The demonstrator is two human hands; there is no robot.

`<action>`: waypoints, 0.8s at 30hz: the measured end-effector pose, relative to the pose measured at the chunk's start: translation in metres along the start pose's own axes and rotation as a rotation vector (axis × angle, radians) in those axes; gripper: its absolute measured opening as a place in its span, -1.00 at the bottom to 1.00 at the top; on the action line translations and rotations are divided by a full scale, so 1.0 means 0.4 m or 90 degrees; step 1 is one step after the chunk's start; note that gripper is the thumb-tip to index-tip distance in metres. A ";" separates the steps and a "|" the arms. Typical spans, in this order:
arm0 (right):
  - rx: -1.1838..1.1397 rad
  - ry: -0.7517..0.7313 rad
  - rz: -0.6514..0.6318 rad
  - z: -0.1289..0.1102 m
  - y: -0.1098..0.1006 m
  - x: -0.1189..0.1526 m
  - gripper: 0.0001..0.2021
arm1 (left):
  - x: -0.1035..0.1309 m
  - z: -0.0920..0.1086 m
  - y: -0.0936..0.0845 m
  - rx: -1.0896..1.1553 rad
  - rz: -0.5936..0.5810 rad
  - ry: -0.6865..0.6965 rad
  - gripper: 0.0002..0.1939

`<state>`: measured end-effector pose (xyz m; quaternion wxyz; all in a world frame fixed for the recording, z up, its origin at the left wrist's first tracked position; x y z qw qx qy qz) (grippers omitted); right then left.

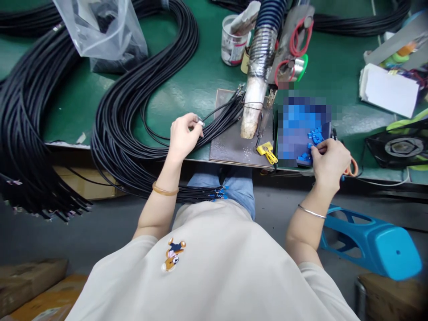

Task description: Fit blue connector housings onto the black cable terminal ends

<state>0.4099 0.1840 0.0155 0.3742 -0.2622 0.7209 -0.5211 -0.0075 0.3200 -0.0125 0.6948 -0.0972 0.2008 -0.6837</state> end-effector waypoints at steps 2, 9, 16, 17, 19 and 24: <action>-0.001 -0.005 -0.007 -0.006 0.011 -0.011 -0.80 | 0.005 0.033 0.002 -0.145 -0.013 0.052 -0.91; -0.059 -0.018 0.010 -0.010 0.020 -0.018 -0.81 | 0.007 0.074 0.035 -0.124 -0.055 0.089 -0.82; -0.171 -0.037 0.002 -0.011 0.027 -0.005 -0.87 | 0.021 -0.049 -0.004 0.322 0.055 -0.165 -0.72; -0.183 -0.043 0.006 -0.012 0.025 -0.003 -0.88 | 0.025 -0.050 0.001 0.340 0.034 -0.176 -0.71; -0.210 -0.051 0.014 -0.009 0.020 -0.001 -0.91 | 0.027 -0.040 0.001 0.350 0.017 -0.169 -0.72; -0.178 -0.048 -0.001 0.016 0.026 -0.008 -0.90 | 0.014 -0.005 -0.028 0.351 0.087 -0.120 -0.87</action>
Point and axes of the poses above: each hand's wrist, its own x-axis away from the middle knuckle, its own y-axis out of the palm, z = x × y, the point moved 9 cm from there along -x, towards the middle knuckle, and after that the axes turned 3 degrees about z, right-handed, at the moved point
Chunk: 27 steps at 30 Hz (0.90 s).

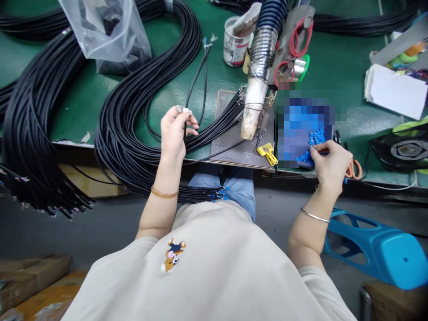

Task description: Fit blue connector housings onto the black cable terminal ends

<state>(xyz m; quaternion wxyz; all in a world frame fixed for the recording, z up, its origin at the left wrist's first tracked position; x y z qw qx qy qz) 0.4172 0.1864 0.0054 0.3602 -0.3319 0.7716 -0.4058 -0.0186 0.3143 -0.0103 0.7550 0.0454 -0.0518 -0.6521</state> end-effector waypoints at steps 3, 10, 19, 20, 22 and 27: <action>0.028 0.005 -0.004 0.009 0.004 -0.006 -0.89 | -0.001 -0.022 0.034 -0.026 -0.093 -0.066 -0.91; 0.141 0.048 0.024 -0.004 -0.007 0.002 -0.92 | 0.020 0.001 0.087 -0.377 -0.152 0.155 -0.88; -0.075 0.010 0.171 -0.026 -0.060 0.030 -0.96 | 0.188 -0.026 0.229 -0.720 -0.235 0.431 -0.82; -0.093 0.005 0.174 -0.031 -0.063 0.034 -0.96 | 0.190 -0.034 0.229 -0.741 -0.233 0.426 -0.83; -0.113 0.000 0.133 -0.043 -0.049 0.039 -0.95 | 0.187 -0.042 0.223 -0.759 -0.218 0.415 -0.85; -0.100 -0.018 -0.015 -0.059 0.017 0.036 -0.92 | 0.201 -0.033 0.212 -0.671 -0.192 0.419 -0.91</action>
Point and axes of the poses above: each hand's wrist, its own x-axis away from the middle knuckle, its own y-axis out of the palm, z = x × y, the point moved 9 cm from there along -x, towards the middle knuckle, and after that the axes turned 3 degrees about z, right-handed, at the moved point
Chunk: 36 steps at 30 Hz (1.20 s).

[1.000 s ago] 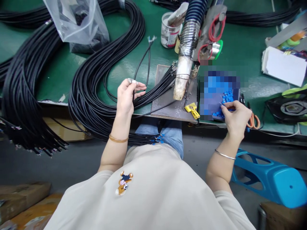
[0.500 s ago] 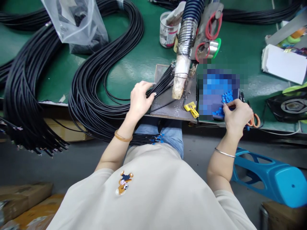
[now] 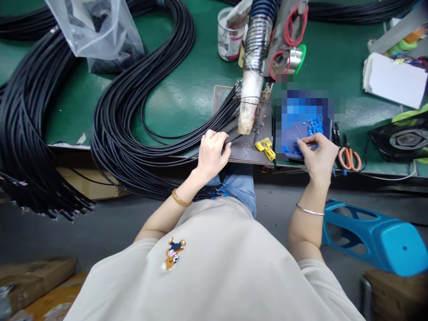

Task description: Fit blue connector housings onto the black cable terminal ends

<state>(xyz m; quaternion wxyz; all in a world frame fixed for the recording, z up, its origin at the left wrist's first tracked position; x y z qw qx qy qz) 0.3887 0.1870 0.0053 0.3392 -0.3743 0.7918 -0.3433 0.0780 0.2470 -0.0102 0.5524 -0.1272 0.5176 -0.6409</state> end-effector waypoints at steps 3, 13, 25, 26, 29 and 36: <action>0.010 -0.004 0.025 0.009 -0.012 -0.006 -0.94 | 0.019 0.024 -0.023 0.047 0.024 0.019 -0.90; 0.129 -0.035 -0.099 -0.030 0.017 -0.007 -0.88 | 0.188 0.326 0.095 0.463 -0.556 0.269 -0.82; -0.241 -0.083 0.090 -0.182 -0.017 0.128 -0.91 | 0.081 0.062 0.049 0.589 -0.111 -0.158 -0.61; -0.251 -0.120 0.104 -0.219 -0.018 0.158 -0.92 | 0.079 0.070 0.058 0.667 -0.159 -0.191 -0.58; -0.310 -0.216 0.126 -0.303 -0.009 0.226 -0.96 | 0.074 0.093 0.064 0.802 -0.228 -0.244 -0.61; -0.464 -0.119 0.048 -0.277 0.046 0.230 -0.98 | 0.081 0.094 0.077 0.771 -0.218 -0.277 -0.71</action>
Point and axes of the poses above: each hand's wrist, its own x-axis away from the middle knuckle, its own y-axis out of the palm, z = x × y, the point moved 9 cm from there along -x, towards the middle knuckle, and after that the axes turned 3 degrees about z, right-handed, at the moved point
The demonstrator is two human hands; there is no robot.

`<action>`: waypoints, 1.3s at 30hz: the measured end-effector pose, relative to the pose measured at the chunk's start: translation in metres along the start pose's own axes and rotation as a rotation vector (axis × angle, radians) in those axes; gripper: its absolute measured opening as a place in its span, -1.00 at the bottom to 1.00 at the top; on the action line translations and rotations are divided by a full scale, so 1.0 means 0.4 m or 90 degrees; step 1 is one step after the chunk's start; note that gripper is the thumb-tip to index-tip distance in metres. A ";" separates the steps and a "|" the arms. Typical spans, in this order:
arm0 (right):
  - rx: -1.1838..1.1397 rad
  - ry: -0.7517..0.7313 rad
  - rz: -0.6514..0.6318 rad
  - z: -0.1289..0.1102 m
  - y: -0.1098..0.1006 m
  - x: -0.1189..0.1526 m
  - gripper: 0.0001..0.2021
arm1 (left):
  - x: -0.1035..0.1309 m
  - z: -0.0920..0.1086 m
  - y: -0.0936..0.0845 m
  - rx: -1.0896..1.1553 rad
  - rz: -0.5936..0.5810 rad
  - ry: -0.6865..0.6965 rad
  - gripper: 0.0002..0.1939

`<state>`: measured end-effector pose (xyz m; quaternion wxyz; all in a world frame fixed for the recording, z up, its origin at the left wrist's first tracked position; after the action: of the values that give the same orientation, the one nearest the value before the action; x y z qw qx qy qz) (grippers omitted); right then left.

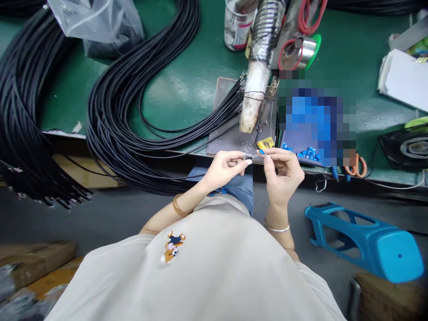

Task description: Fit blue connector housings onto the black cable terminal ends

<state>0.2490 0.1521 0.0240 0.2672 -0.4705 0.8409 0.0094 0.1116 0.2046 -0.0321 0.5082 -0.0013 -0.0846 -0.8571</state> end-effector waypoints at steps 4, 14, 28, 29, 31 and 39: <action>0.071 -0.069 0.009 -0.017 -0.005 0.006 -0.95 | 0.001 0.005 -0.005 -0.060 0.038 0.051 -0.73; 0.115 -0.121 0.007 -0.031 0.004 0.014 -0.92 | 0.004 0.019 -0.011 -0.219 0.088 0.106 -0.75; 0.205 -0.193 -0.011 -0.064 0.037 0.071 -0.86 | -0.022 -0.046 0.011 0.233 -0.034 -0.110 -0.64; 0.190 -0.181 -0.017 -0.062 0.039 0.072 -0.87 | -0.022 -0.047 0.010 0.249 -0.034 -0.119 -0.64; 0.131 -0.123 -0.017 -0.047 0.033 0.066 -0.91 | -0.019 -0.042 0.008 0.250 -0.033 -0.124 -0.63; -0.032 0.100 -0.008 0.034 -0.021 0.008 -0.95 | 0.007 -0.013 0.011 0.138 -0.078 -0.072 -0.64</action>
<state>0.2604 0.1486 0.0127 0.1888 -0.4814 0.8559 -0.0080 0.1146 0.1993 -0.0362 0.4468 0.0102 -0.2051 -0.8707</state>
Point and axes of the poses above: each hand's wrist, its own x-axis away from the middle knuckle, its own y-axis out of the palm, z = x × y, the point moved 9 cm from there along -x, towards the middle knuckle, and after that the axes turned 3 degrees about z, right-handed, at the moved point
